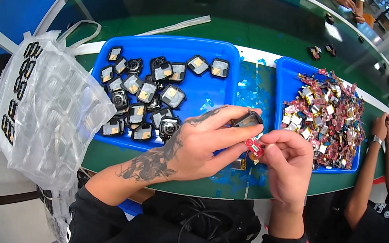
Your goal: Manually assembling small electronic device components, specifically connecting batteries and ribbon cables into smartwatch-style housings.
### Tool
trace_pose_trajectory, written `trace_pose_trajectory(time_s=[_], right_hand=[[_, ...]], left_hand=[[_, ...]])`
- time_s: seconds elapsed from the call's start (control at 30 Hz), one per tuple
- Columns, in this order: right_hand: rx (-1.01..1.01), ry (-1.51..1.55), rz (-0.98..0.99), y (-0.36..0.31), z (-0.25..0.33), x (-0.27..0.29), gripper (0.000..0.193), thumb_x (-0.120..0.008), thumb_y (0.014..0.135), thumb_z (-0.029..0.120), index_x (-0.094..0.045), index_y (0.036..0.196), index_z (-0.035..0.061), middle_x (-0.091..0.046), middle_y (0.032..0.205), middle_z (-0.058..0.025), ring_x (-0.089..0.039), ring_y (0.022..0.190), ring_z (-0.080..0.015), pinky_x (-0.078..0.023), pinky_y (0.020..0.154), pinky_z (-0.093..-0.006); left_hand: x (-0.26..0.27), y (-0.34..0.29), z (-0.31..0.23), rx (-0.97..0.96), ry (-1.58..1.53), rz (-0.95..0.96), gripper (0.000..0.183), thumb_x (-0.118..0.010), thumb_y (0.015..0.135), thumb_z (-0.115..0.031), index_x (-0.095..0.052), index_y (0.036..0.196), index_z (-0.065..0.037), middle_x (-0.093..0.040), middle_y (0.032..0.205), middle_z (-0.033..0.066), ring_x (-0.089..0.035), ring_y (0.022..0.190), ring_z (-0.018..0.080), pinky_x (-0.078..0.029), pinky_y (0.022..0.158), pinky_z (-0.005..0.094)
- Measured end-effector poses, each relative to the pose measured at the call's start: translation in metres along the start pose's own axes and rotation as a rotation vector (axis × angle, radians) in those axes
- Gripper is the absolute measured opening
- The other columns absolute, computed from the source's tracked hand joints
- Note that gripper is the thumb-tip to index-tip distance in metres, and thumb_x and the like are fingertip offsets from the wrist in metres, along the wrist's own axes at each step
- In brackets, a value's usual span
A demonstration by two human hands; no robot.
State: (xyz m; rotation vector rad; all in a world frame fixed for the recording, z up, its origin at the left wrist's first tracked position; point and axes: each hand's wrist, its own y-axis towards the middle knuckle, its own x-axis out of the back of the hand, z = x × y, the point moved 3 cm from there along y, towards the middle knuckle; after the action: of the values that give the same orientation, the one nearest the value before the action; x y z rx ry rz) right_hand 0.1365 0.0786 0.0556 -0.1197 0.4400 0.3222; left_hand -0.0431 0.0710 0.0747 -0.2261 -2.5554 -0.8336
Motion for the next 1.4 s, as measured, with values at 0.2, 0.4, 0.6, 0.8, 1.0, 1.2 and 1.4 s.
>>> trace_pose_trajectory(time_s=[0.2, 0.4, 0.6, 0.8, 1.0, 1.2, 1.4], right_hand=[[0.096, -0.298, 0.051, -0.003, 0.005, 0.000, 0.008, -0.059, 0.092, -0.003, -0.061, 0.099, -0.0050, -0.065, 0.092, -0.0066, -0.061, 0.082, -0.0071, -0.049, 0.071, -0.0196], [0.251, -0.510, 0.026, -0.008, 0.002, 0.000, 0.009, -0.056, 0.094, 0.000, -0.053, 0.102, -0.0019, -0.056, 0.097, -0.0055, -0.053, 0.082, -0.0074, -0.047, 0.071, -0.0215], [0.291, -0.459, -0.036, -0.013, 0.001, -0.006, 0.020, -0.064, 0.087, -0.005, -0.053, 0.103, 0.0002, -0.055, 0.097, -0.0062, -0.055, 0.083, -0.0091, -0.048, 0.073, -0.0215], [0.285, -0.557, -0.154, -0.005, -0.001, -0.003, 0.032, -0.069, 0.082, -0.008, -0.049, 0.106, 0.0013, -0.060, 0.090, -0.0031, -0.056, 0.077, -0.0059, -0.044, 0.065, -0.0187], [0.257, -0.551, -0.137, -0.003, 0.002, 0.000, 0.034, -0.069, 0.081, -0.010, -0.048, 0.105, 0.0025, -0.062, 0.085, -0.0038, -0.053, 0.069, -0.0036, -0.040, 0.060, -0.0175], [0.176, -0.542, -0.125, -0.002, 0.008, 0.002, 0.035, -0.070, 0.079, -0.009, -0.049, 0.103, 0.0034, -0.064, 0.082, -0.0031, -0.048, 0.063, -0.0006, -0.033, 0.055, -0.0160], [0.062, -0.655, -0.081, 0.002, 0.013, 0.005, 0.036, -0.071, 0.078, -0.009, -0.050, 0.104, 0.0046, -0.061, 0.079, 0.0003, -0.046, 0.063, 0.0005, -0.028, 0.051, -0.0164]], left_hand=[[-0.002, -0.003, 0.001, 0.034, 0.010, 0.045, 0.031, -0.071, 0.076, 0.005, -0.072, 0.105, -0.004, -0.064, 0.116, 0.0138, -0.067, 0.094, 0.0233, -0.056, 0.079, 0.0296], [-0.009, -0.004, 0.012, 0.148, -0.189, 0.088, 0.021, -0.072, 0.080, 0.003, -0.073, 0.100, 0.000, -0.068, 0.102, 0.0137, -0.068, 0.091, 0.0210, -0.056, 0.076, 0.0284], [-0.023, -0.012, 0.023, 0.684, -0.754, 0.131, 0.014, -0.068, 0.087, -0.002, -0.073, 0.099, 0.003, -0.067, 0.092, 0.0081, -0.065, 0.089, 0.0101, -0.052, 0.070, 0.0218], [-0.019, -0.009, 0.012, 0.512, -0.599, 0.104, 0.037, -0.065, 0.086, 0.006, -0.061, 0.123, 0.004, -0.061, 0.123, 0.0156, -0.060, 0.115, 0.0208, -0.054, 0.092, 0.0303], [-0.022, -0.011, 0.016, 0.400, -0.583, 0.099, 0.040, -0.062, 0.086, 0.010, -0.059, 0.125, 0.004, -0.058, 0.130, 0.0169, -0.056, 0.121, 0.0222, -0.046, 0.103, 0.0330], [-0.023, -0.011, 0.016, 0.320, -0.533, 0.103, 0.039, -0.060, 0.086, 0.010, -0.059, 0.125, 0.004, -0.059, 0.128, 0.0163, -0.055, 0.122, 0.0227, -0.046, 0.103, 0.0336], [-0.026, -0.010, 0.017, 0.350, -0.585, 0.095, 0.039, -0.058, 0.087, 0.011, -0.059, 0.125, 0.004, -0.059, 0.128, 0.0162, -0.055, 0.122, 0.0224, -0.047, 0.102, 0.0325]])
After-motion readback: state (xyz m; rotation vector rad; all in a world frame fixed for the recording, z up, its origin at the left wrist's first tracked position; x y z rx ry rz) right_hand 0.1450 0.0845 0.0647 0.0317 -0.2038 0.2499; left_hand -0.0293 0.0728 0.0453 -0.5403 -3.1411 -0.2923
